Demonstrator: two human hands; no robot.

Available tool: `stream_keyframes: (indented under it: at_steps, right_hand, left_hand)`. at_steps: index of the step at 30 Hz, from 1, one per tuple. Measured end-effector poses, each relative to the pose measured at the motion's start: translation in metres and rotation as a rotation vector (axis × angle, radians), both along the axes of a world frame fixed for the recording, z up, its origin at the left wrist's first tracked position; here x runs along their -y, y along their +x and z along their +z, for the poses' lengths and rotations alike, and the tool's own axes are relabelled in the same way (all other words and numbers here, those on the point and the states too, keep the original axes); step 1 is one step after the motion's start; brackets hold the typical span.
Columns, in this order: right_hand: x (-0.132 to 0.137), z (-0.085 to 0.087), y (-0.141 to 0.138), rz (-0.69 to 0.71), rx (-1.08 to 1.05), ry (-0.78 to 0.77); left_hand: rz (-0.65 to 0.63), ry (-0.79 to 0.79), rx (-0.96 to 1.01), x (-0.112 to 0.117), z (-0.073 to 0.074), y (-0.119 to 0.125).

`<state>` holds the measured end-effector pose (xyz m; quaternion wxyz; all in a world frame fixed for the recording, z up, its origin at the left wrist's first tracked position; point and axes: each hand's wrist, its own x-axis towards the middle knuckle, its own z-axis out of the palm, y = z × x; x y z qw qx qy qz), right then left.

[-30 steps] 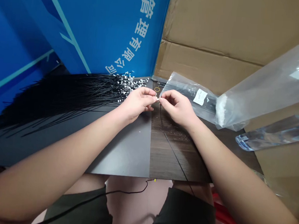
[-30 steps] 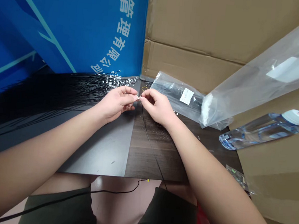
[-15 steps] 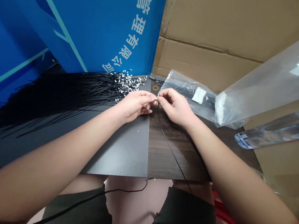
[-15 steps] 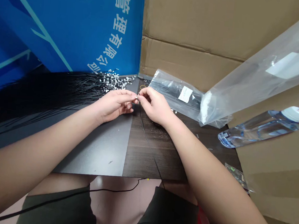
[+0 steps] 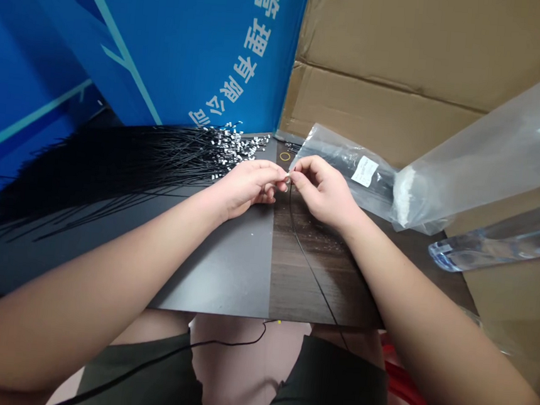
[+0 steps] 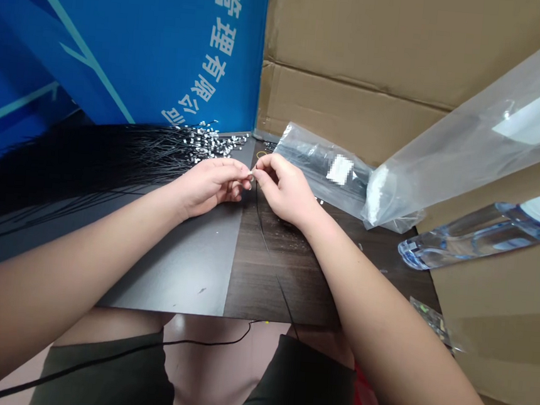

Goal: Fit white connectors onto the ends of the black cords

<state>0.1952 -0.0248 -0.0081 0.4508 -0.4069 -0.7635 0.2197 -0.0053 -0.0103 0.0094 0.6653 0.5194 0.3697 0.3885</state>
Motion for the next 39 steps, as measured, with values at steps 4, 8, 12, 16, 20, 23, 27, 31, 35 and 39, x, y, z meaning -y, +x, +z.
stream_keyframes:
  at_steps: [4, 8, 12, 16, 20, 23, 27, 31, 35, 39]
  right_hand:
    - [0.001, 0.002, 0.001, 0.002, -0.004, -0.005]
    - [0.001, 0.003, 0.000, -0.005, -0.008, -0.018]
    - [0.001, 0.003, -0.003, 0.001, -0.126, -0.084]
    - [0.001, 0.008, -0.007, -0.024, -0.359, -0.241]
    - [0.006, 0.016, -0.011, 0.046, -0.485, -0.560]
    - [0.009, 0.019, -0.014, 0.092, -0.527, -0.765]
    - [0.012, 0.019, -0.019, 0.140, -0.583, -0.859]
    - [0.014, 0.018, -0.021, 0.173, -0.607, -0.848]
    - [0.013, 0.016, -0.020, 0.181, -0.619, -0.843]
    - [0.013, 0.016, -0.020, 0.170, -0.618, -0.853]
  left_hand:
    - [0.010, -0.012, -0.019, 0.000, 0.003, 0.001]
    - [0.015, -0.004, -0.011, -0.001, 0.001, 0.001]
    - [0.024, -0.002, 0.013, -0.002, 0.000, 0.000]
    - [0.061, -0.024, 0.024, -0.003, 0.001, -0.001]
    - [0.048, -0.080, 0.106, -0.006, 0.003, -0.003]
    - [0.001, -0.124, 0.165, -0.007, 0.003, -0.003]
    - [-0.018, -0.145, 0.184, -0.007, 0.005, -0.002]
    - [-0.010, -0.152, 0.162, -0.006, 0.006, -0.001]
    - [-0.004, -0.138, 0.156, -0.004, 0.006, 0.000]
    - [-0.006, -0.117, 0.154, -0.003, 0.006, 0.001]
